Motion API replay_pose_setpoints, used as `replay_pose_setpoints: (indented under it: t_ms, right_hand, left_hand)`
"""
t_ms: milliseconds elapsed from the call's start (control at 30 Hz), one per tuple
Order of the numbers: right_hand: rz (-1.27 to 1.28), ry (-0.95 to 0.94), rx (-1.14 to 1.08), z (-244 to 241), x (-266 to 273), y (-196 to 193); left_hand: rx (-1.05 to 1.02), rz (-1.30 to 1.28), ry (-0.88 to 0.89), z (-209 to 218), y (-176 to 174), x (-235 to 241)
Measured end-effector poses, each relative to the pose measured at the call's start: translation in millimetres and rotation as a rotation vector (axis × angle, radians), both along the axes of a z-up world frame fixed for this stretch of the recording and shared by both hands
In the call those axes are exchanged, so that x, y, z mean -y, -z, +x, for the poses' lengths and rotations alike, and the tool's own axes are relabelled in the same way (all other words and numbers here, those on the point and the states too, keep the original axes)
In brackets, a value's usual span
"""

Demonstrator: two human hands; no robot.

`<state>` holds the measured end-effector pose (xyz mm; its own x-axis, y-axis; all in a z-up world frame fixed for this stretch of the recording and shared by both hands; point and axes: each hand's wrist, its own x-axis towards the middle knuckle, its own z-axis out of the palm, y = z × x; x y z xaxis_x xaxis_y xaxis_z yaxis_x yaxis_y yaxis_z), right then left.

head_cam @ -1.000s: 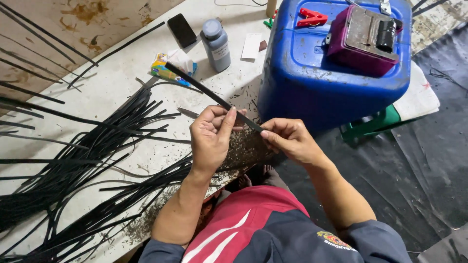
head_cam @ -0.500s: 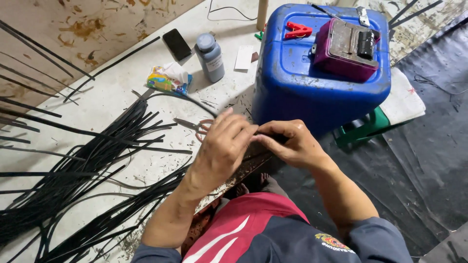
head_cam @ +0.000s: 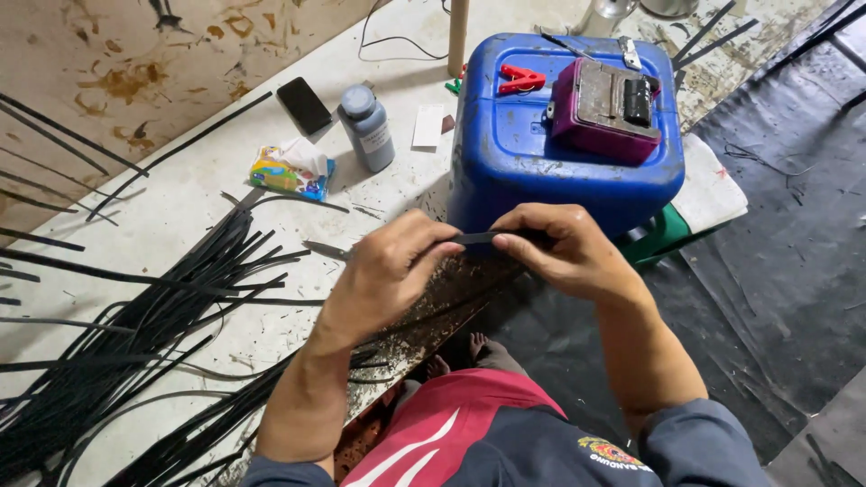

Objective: Applying edge paint to long leather strips and hanging them on a rack to dry.

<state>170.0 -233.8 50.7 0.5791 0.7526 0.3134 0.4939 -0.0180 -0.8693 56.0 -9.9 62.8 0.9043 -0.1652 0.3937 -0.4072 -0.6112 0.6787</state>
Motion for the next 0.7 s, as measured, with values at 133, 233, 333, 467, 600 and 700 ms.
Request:
replay_pose_setpoints:
  t_ms: [133,233,333,467,600,700]
  right_hand:
    - [-0.024,0.093,0.029,14.8,22.9,5.0]
    - [-0.014,0.104,0.069,9.5,11.6,6.1]
    - [0.010,0.036,0.201,-1.6,-6.9,-5.1]
    - [-0.029,0.096,0.352,12.0,15.2,-4.2]
    - [-0.032,0.157,0.371,18.0,18.3,0.2]
    - [0.013,0.099,0.454,7.2,-4.3,-0.7]
  left_hand:
    - [-0.056,-0.039,-0.111,-12.1,13.9,-32.1]
    - [-0.023,0.029,-0.074,-3.5,11.9,-23.7]
    - [0.079,0.026,0.053,9.1,-1.9,2.9]
    - [0.042,-0.005,-0.037,0.3,9.1,-25.5]
    - [-0.036,-0.069,-0.027,2.5,0.8,-32.4]
    - [0.070,-0.042,0.074,22.1,-8.5,6.1]
